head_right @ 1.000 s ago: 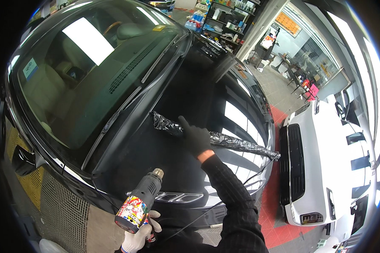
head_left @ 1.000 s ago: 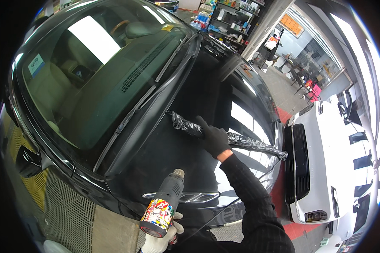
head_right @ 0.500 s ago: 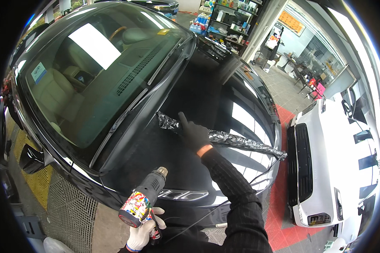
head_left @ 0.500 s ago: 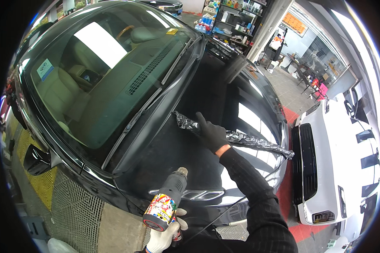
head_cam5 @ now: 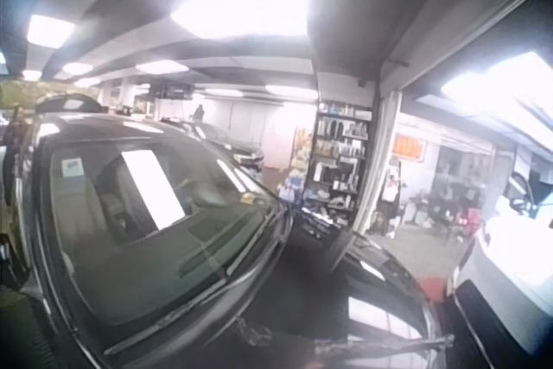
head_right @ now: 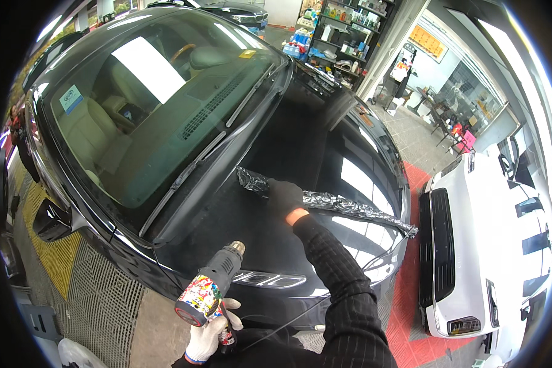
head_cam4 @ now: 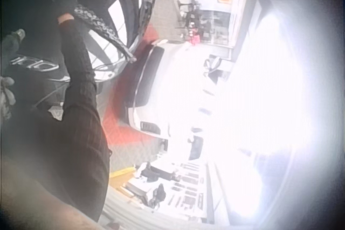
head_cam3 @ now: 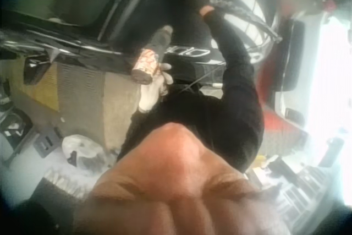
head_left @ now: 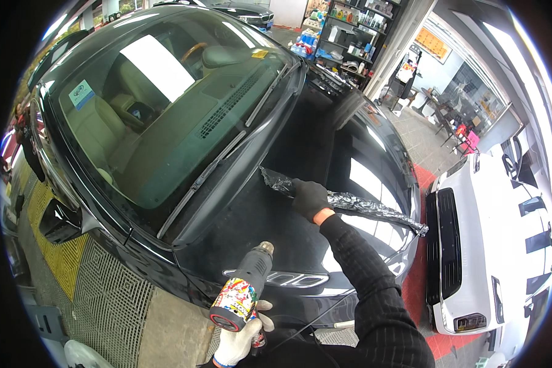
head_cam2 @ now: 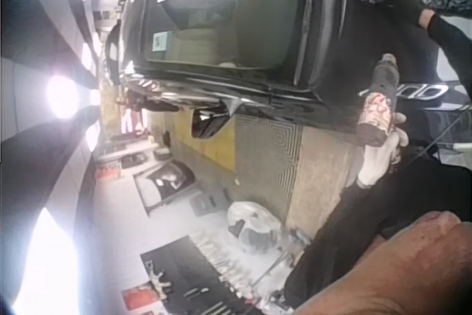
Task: The person applies a black vinyl wrap to the hood of a black car. They use a heat gun to warm the material and a squeegee to smooth it, working from the center toward the edges and around the front grille.
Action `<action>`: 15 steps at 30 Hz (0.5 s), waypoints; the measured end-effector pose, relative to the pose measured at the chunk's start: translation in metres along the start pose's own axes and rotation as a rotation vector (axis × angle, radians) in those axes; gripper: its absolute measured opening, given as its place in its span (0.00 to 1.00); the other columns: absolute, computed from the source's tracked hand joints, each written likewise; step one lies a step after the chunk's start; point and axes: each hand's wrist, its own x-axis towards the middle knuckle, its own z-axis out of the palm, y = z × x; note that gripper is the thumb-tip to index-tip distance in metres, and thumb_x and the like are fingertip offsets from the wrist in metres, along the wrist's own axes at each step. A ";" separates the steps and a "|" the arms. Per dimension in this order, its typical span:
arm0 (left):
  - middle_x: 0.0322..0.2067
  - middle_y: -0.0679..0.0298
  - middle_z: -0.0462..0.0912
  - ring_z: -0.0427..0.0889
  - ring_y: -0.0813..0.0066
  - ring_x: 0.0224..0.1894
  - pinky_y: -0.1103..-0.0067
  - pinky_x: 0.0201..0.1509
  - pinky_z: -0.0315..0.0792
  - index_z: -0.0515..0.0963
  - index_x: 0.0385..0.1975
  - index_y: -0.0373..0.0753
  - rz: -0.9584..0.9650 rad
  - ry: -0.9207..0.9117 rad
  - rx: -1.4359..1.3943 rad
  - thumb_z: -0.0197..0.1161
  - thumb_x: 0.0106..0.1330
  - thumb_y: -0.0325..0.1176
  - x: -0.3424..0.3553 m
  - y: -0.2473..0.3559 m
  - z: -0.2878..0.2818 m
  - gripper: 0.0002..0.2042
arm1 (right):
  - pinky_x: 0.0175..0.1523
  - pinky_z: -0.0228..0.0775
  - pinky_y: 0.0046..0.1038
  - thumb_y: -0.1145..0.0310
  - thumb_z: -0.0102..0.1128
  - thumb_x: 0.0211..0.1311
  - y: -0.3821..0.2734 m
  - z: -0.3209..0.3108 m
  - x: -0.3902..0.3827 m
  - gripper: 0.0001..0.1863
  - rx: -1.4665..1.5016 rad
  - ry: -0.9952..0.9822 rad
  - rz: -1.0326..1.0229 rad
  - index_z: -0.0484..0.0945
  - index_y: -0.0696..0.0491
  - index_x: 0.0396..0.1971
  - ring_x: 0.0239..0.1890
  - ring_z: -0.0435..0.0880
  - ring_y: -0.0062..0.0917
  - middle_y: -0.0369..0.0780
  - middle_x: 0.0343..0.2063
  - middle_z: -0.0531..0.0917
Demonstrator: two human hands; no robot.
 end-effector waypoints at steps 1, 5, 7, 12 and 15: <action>0.48 0.48 0.88 0.90 0.65 0.39 0.72 0.46 0.83 0.76 0.59 0.25 0.002 0.000 -0.003 0.60 0.70 0.29 -0.001 -0.001 0.001 0.20 | 0.47 0.80 0.51 0.70 0.63 0.58 -0.001 -0.003 -0.001 0.15 0.010 0.003 -0.002 0.86 0.48 0.47 0.41 0.90 0.50 0.48 0.34 0.90; 0.48 0.49 0.88 0.90 0.65 0.39 0.72 0.46 0.84 0.76 0.59 0.25 0.038 -0.004 0.034 0.61 0.69 0.29 -0.003 0.000 -0.001 0.20 | 0.45 0.80 0.51 0.70 0.64 0.57 0.000 -0.003 -0.007 0.15 -0.003 -0.001 0.015 0.87 0.48 0.45 0.40 0.90 0.51 0.49 0.32 0.89; 0.49 0.49 0.88 0.90 0.65 0.39 0.72 0.46 0.84 0.76 0.59 0.26 0.022 -0.017 0.050 0.62 0.70 0.30 -0.003 0.001 -0.003 0.20 | 0.44 0.80 0.52 0.70 0.64 0.57 0.002 0.000 -0.011 0.12 0.008 0.031 0.000 0.86 0.49 0.42 0.39 0.90 0.51 0.49 0.31 0.89; 0.49 0.49 0.88 0.90 0.65 0.39 0.71 0.45 0.85 0.77 0.59 0.26 0.037 0.009 0.024 0.64 0.71 0.33 -0.003 -0.001 -0.003 0.21 | 0.44 0.79 0.52 0.70 0.64 0.58 0.002 0.008 -0.025 0.08 -0.013 0.050 0.009 0.82 0.49 0.39 0.39 0.89 0.51 0.48 0.29 0.87; 0.48 0.50 0.88 0.90 0.65 0.38 0.70 0.45 0.85 0.77 0.59 0.26 0.038 -0.003 0.030 0.63 0.72 0.33 0.000 -0.002 -0.001 0.20 | 0.44 0.78 0.52 0.70 0.63 0.60 0.003 0.010 -0.029 0.09 0.025 0.060 -0.007 0.82 0.49 0.41 0.40 0.89 0.51 0.48 0.30 0.88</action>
